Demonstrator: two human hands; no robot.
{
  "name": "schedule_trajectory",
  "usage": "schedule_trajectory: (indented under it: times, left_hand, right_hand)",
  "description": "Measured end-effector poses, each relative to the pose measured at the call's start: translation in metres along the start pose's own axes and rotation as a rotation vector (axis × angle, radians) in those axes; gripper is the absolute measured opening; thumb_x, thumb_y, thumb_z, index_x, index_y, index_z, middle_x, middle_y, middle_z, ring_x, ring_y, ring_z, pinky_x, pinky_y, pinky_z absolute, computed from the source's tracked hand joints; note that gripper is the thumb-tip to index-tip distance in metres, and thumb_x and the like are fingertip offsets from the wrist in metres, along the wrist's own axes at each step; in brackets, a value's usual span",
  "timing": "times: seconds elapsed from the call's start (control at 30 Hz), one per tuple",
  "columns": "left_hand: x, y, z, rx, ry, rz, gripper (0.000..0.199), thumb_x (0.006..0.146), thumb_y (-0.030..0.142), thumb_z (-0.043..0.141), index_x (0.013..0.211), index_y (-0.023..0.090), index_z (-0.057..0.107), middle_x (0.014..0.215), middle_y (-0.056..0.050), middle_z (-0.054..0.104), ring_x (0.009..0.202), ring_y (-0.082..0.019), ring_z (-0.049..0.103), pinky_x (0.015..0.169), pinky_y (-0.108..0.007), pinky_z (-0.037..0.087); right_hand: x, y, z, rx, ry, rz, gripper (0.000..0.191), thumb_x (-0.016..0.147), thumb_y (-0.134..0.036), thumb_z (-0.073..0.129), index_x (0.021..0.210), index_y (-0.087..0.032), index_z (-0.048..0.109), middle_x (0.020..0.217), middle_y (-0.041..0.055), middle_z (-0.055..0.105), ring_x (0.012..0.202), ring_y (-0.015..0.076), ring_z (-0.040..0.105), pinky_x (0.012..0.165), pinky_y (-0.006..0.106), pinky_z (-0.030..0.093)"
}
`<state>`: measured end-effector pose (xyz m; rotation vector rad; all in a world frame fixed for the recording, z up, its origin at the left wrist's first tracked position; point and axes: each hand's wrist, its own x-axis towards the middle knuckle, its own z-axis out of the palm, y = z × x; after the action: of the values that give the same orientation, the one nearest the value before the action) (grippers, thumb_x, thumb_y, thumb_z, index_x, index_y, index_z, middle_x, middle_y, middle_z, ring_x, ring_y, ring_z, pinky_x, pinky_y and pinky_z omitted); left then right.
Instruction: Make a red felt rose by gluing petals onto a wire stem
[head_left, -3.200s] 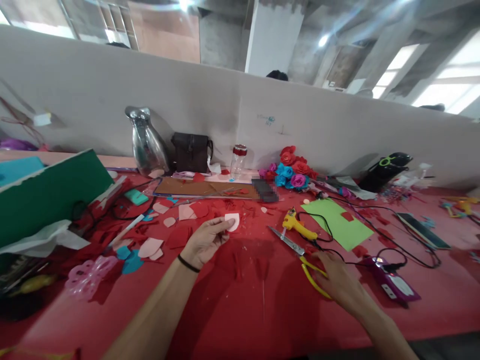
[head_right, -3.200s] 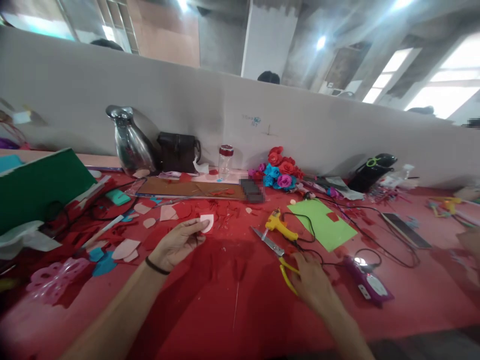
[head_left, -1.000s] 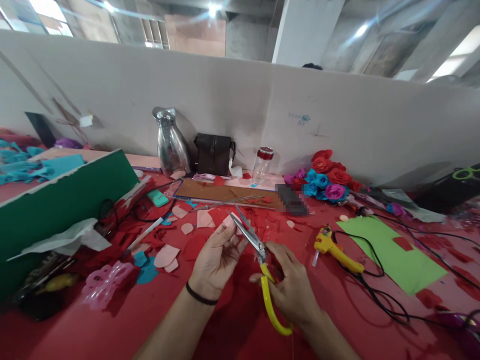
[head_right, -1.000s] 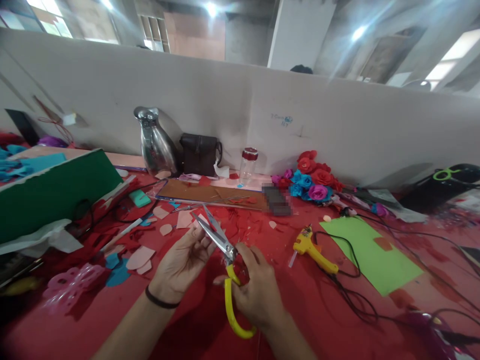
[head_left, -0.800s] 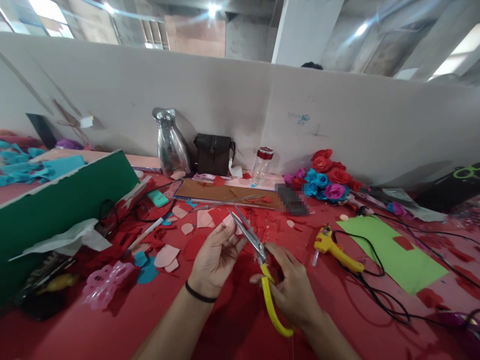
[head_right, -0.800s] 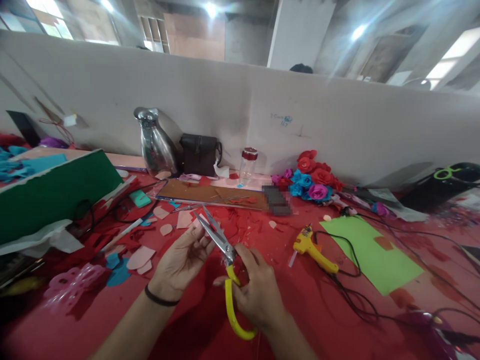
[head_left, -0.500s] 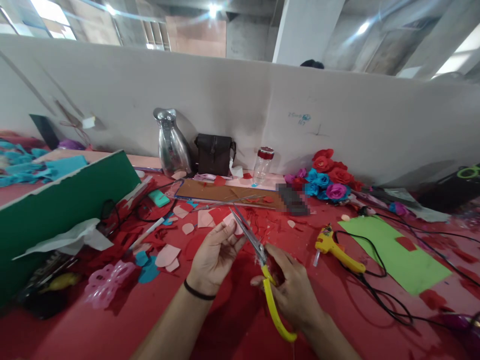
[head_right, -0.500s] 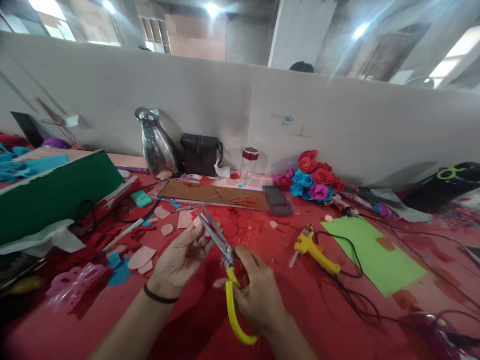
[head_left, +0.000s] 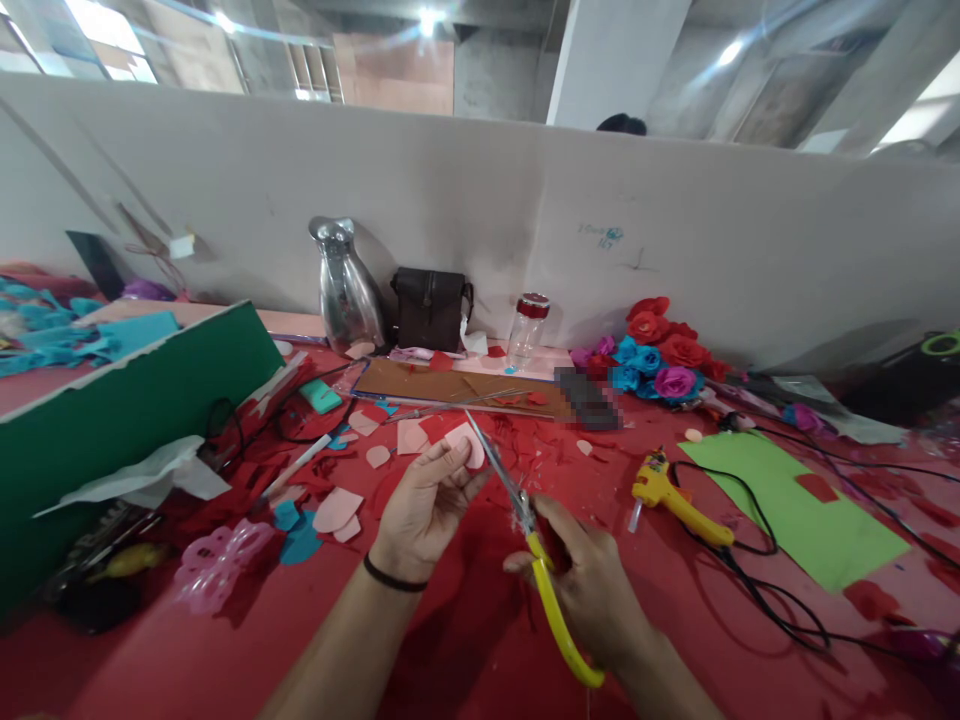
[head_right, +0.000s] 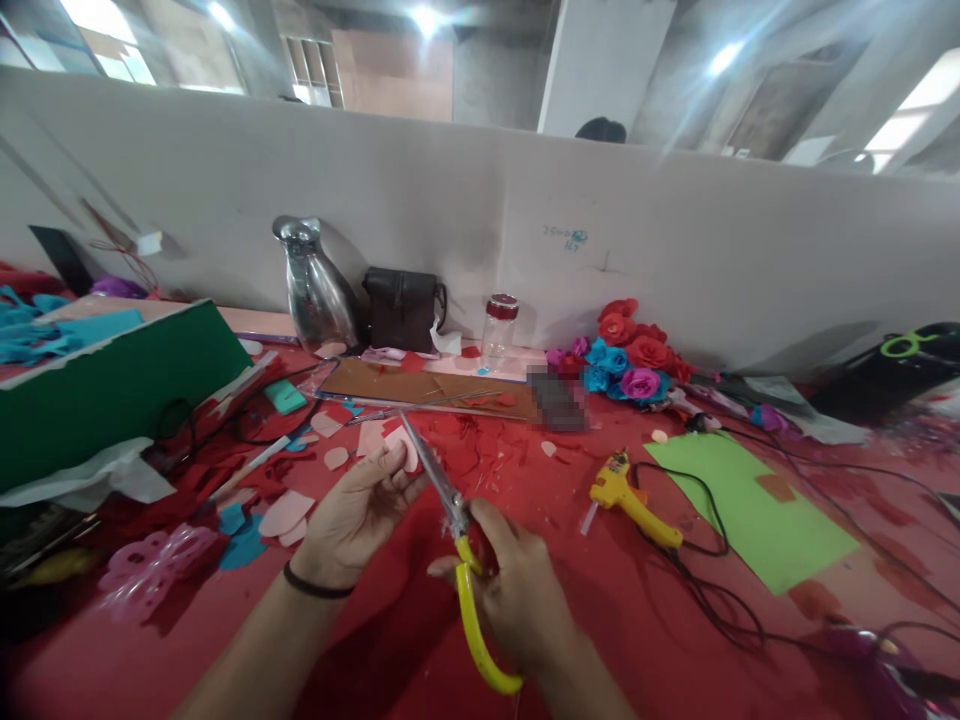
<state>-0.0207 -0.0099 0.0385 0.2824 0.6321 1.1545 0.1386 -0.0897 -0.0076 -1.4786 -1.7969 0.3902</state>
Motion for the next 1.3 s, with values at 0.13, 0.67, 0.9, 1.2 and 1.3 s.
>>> schedule_trajectory:
  times: [0.13,0.67,0.9,1.2,1.3]
  left_hand:
    - [0.0009,0.0049,-0.0011,-0.003,0.026,0.045,0.02,0.077,-0.001,0.055,0.063,0.012,0.062,0.058,0.0,0.067,0.051,-0.01,0.063,0.068,-0.024,0.057]
    - [-0.0012,0.0021,-0.0032,0.1,-0.101,-0.005,0.017,0.07,0.001,0.063,0.059,0.013,0.06,0.054,0.0,0.063,0.053,-0.011,0.063,0.061,-0.021,0.054]
    - [-0.0005,0.0027,-0.0023,0.118,-0.047,-0.006,0.02,0.07,-0.001,0.059,0.057,0.014,0.06,0.054,0.0,0.064,0.052,-0.01,0.062,0.06,-0.021,0.054]
    - [-0.0004,0.0029,-0.0024,0.122,-0.06,-0.001,0.018,0.067,0.0,0.063,0.057,0.014,0.059,0.054,0.001,0.063,0.051,-0.009,0.061,0.061,-0.02,0.055]
    - [-0.0008,0.0033,-0.0015,0.135,-0.075,-0.004,0.017,0.067,0.001,0.064,0.057,0.014,0.059,0.052,0.001,0.062,0.051,-0.008,0.06,0.059,-0.019,0.054]
  right_hand:
    - [-0.0005,0.0036,-0.0007,0.02,-0.017,0.015,0.035,0.083,-0.034,0.053,0.114,-0.018,0.054,0.08,0.0069,0.069,0.067,0.0195,0.066,0.063,0.027,0.052]
    - [0.0061,-0.0013,-0.0082,-0.217,-0.041,0.049,0.049,0.077,-0.044,0.062,0.119,-0.021,0.05,0.105,0.0114,0.062,0.08,0.0239,0.064,0.069,0.034,0.05]
    - [0.0069,-0.0016,-0.0089,-0.204,-0.042,0.041,0.05,0.078,-0.049,0.06,0.117,-0.02,0.051,0.104,0.0127,0.063,0.083,0.0255,0.064,0.071,0.036,0.05]
    - [0.0057,0.0,-0.0089,-0.217,-0.03,0.015,0.048,0.077,-0.048,0.061,0.117,-0.022,0.052,0.101,0.0109,0.064,0.08,0.0242,0.064,0.069,0.033,0.051]
    - [0.0058,-0.0002,-0.0086,-0.193,-0.032,0.029,0.048,0.077,-0.047,0.062,0.117,-0.022,0.052,0.101,0.0109,0.064,0.08,0.0241,0.064,0.071,0.034,0.051]
